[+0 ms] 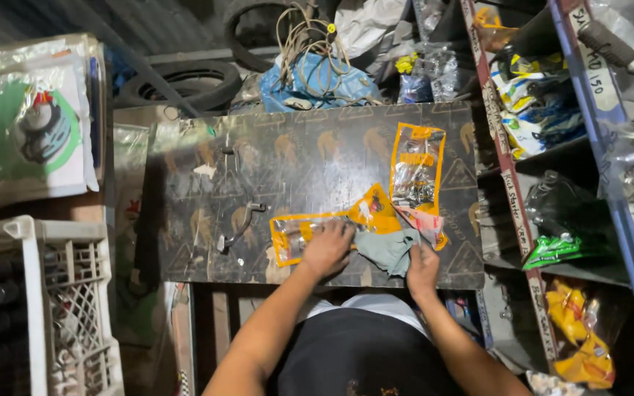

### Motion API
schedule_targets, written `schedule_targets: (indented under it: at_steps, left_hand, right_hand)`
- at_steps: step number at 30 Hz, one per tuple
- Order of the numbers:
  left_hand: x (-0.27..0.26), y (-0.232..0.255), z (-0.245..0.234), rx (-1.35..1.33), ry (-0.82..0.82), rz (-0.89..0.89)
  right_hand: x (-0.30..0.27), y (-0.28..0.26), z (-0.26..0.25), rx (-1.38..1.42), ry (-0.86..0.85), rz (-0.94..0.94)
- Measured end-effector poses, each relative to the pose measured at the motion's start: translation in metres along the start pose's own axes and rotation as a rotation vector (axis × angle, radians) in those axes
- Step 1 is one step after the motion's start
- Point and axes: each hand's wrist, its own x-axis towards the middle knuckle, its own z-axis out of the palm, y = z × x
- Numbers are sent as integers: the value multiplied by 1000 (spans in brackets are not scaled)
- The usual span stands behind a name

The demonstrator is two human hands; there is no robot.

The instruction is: The person wipes a metal mechanical part with a cloth on a table. They then pick up several packaged items from the table, place them onto a shelf, and return to wipe the metal part and the table surface with the cloth.

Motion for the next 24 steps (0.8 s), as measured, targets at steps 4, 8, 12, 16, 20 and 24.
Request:
schedule_targets:
  at_steps: [4, 8, 12, 16, 20, 24]
  left_hand:
    - [5, -16, 16, -192, 48, -94]
    - [12, -30, -17, -376, 44, -101]
    - [18, -32, -45, -623, 156, -239]
    - [27, -46, -69, -873, 81, -402]
    - [30, -69, -19, -1043, 28, -441]
    - [8, -77, -10, -1057, -91, -566]
  right_hand:
    - [12, 1, -3, 14, -94, -30]
    - [19, -10, 5, 22, -145, -75]
    - [11, -27, 22, -49, -282, -85]
    - [-4, -77, 39, -45, -272, -75]
    - [-5, -103, 53, -55, -284, -70]
    - [-4, -123, 62, 6, -190, -61]
